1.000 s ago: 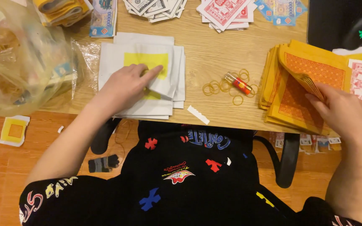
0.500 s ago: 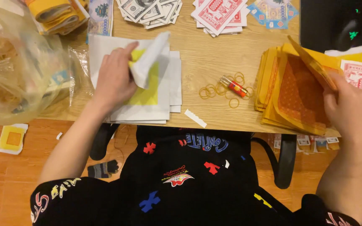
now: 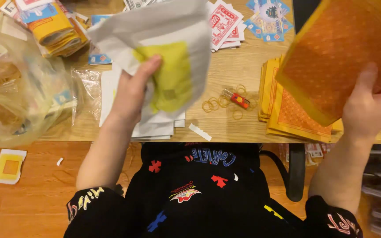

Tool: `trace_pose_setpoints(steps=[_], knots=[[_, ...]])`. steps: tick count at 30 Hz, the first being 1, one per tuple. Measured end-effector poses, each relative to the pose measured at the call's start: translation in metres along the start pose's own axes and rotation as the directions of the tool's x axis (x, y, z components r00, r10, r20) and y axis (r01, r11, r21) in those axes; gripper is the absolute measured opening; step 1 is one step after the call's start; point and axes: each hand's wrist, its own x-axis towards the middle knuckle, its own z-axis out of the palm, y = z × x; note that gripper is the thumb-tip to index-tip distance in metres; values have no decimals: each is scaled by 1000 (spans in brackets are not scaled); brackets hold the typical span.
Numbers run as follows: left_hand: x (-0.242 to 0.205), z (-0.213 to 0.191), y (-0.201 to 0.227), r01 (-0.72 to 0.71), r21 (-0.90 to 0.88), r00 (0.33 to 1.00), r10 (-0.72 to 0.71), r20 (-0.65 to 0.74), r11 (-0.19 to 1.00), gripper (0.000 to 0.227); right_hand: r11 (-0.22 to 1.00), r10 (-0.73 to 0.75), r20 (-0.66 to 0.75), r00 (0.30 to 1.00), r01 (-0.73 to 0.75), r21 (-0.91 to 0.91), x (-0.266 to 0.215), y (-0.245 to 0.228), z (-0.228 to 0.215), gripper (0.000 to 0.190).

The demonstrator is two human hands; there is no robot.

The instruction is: The person organizes stacks of Joss paper and imitation currency on a desk, placing small sheets onto larger yellow papers and securing them with rubber bands.

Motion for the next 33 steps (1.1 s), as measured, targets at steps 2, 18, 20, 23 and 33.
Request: trace_pose_setpoints(steps=[2, 18, 20, 23, 33], knots=[[-8, 18, -1, 91, -32, 982, -84, 169, 995, 42, 957, 207, 9, 978, -204, 208, -4, -11, 13, 28], [-9, 73, -37, -1, 6, 978, -1, 210, 1000, 20, 698, 233, 223, 947, -322, 639, -42, -46, 80, 33], [-6, 70, -39, -57, 74, 977, 40, 211, 996, 22, 703, 227, 211, 951, -310, 640, -42, -44, 82, 34], [-8, 70, -31, -172, 166, 969, 137, 204, 971, 26, 694, 228, 226, 947, -321, 645, -51, -28, 87, 34], [-17, 83, -17, -257, 178, 963, 236, 134, 950, 28, 703, 199, 264, 944, -325, 632, -59, -19, 93, 37]])
